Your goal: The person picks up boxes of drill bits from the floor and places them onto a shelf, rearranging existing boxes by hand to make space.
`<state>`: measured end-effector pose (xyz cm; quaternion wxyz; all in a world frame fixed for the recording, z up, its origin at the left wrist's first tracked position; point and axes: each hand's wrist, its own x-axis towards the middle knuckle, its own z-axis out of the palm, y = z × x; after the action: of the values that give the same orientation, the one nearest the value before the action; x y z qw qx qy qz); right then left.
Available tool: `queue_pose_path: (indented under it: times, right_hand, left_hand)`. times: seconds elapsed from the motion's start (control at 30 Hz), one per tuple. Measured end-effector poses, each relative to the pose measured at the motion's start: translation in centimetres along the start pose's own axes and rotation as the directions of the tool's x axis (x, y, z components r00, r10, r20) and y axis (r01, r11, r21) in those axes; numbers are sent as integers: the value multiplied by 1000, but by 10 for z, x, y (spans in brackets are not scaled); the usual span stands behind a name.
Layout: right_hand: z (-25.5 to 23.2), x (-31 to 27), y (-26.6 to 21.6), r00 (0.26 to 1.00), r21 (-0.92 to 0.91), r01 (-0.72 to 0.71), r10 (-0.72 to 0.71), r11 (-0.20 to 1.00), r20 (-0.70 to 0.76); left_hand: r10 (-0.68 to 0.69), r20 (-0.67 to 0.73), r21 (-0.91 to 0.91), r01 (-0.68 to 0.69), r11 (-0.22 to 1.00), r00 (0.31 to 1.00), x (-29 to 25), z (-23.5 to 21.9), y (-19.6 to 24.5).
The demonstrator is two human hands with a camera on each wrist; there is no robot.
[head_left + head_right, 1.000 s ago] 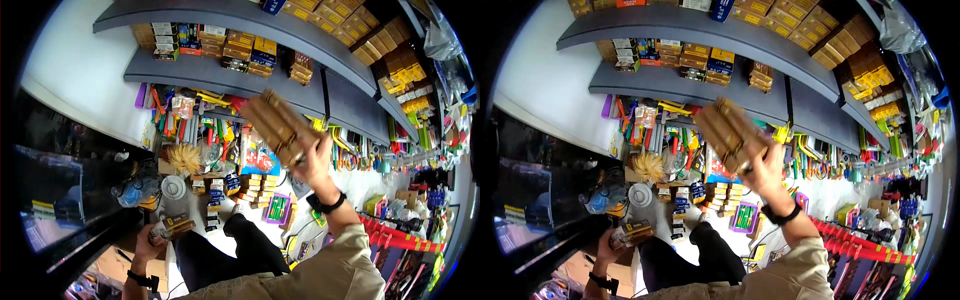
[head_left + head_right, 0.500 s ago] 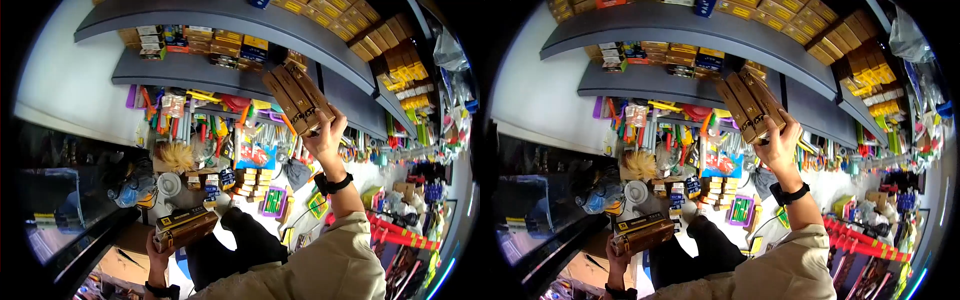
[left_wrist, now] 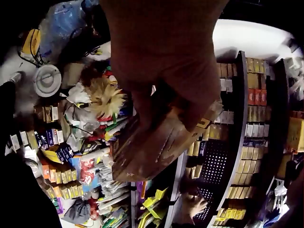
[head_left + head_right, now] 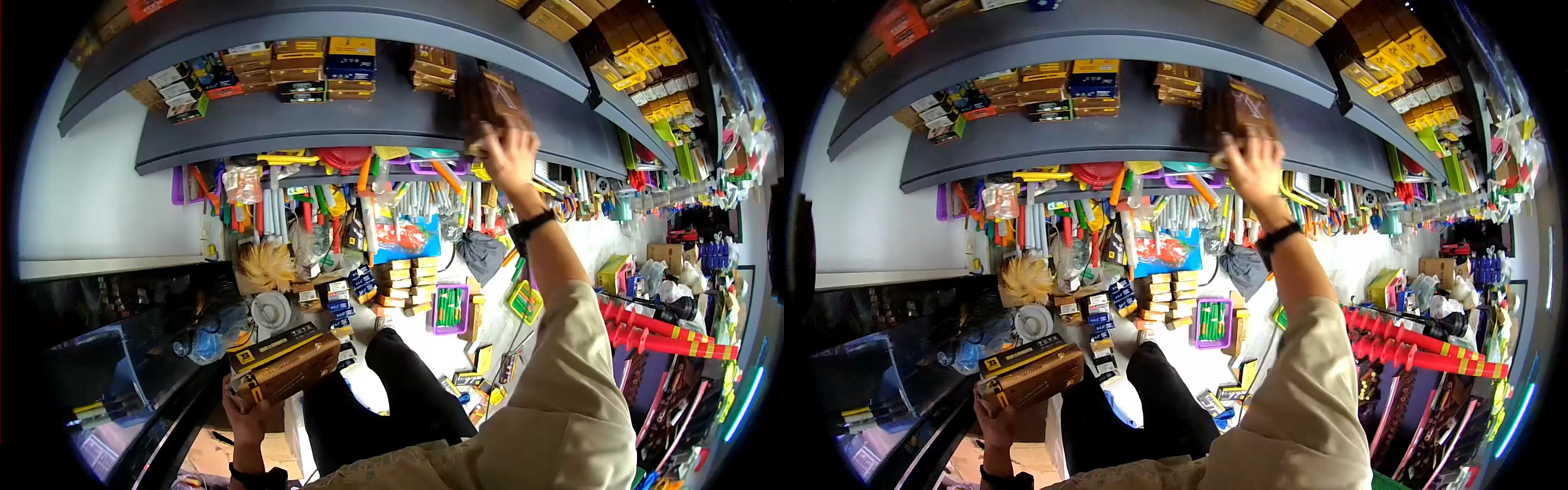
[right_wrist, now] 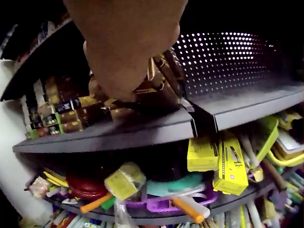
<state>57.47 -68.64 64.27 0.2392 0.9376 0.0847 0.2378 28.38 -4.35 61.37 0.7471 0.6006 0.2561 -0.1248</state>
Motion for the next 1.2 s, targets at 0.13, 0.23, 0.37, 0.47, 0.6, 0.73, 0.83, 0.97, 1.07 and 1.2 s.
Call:
queue_pose_path:
  times: [0.13, 0.23, 0.37, 0.47, 0.6, 0.73, 0.83, 0.97, 1.07, 1.2]
  right_hand:
    - [11, 7, -30, 998, 230, 57, -61, 971, 11]
    - [13, -2, -37, 929, 406, -342, 370, 848, 9]
    - [7, 6, -36, 853, 630, -516, 420, 580, 312]
    - [28, 8, -32, 889, 630, -437, 415, 642, 193]
    - [49, 41, -21, 878, 676, -445, 434, 587, 201]
    - [67, 77, -14, 845, 610, -514, 481, 604, 236]
    - [41, 78, -44, 800, 428, -515, 595, 743, -70]
    - [-99, 17, -111, 600, 588, -790, -23, -175, 800]
    - [-189, -16, -140, 672, -19, -597, -513, -802, 533]
    - [-190, -16, -163, 648, 190, -426, -152, -884, 747]
  left_hand:
    - [34, 73, -99, -27, 995, 997, 8, 18, -8]
    - [47, 64, -23, -45, 999, 997, 9, 35, -8]
    - [100, 133, -129, -83, 988, 986, 11, 64, 0]
    - [89, 129, -109, -75, 991, 988, 14, 76, 5]
    - [231, 68, 107, -238, 965, 970, 26, 86, 11]
    - [446, -29, 192, -433, 881, 895, 34, 112, 27]
    - [531, 58, 265, -526, 808, 845, 45, 121, 42]
    - [841, 421, 365, -913, 184, 338, 69, 196, 85]
    - [748, 649, 233, -972, -21, 140, 87, 225, 97]
    - [568, 821, 113, -961, -252, -52, 116, 256, 96]
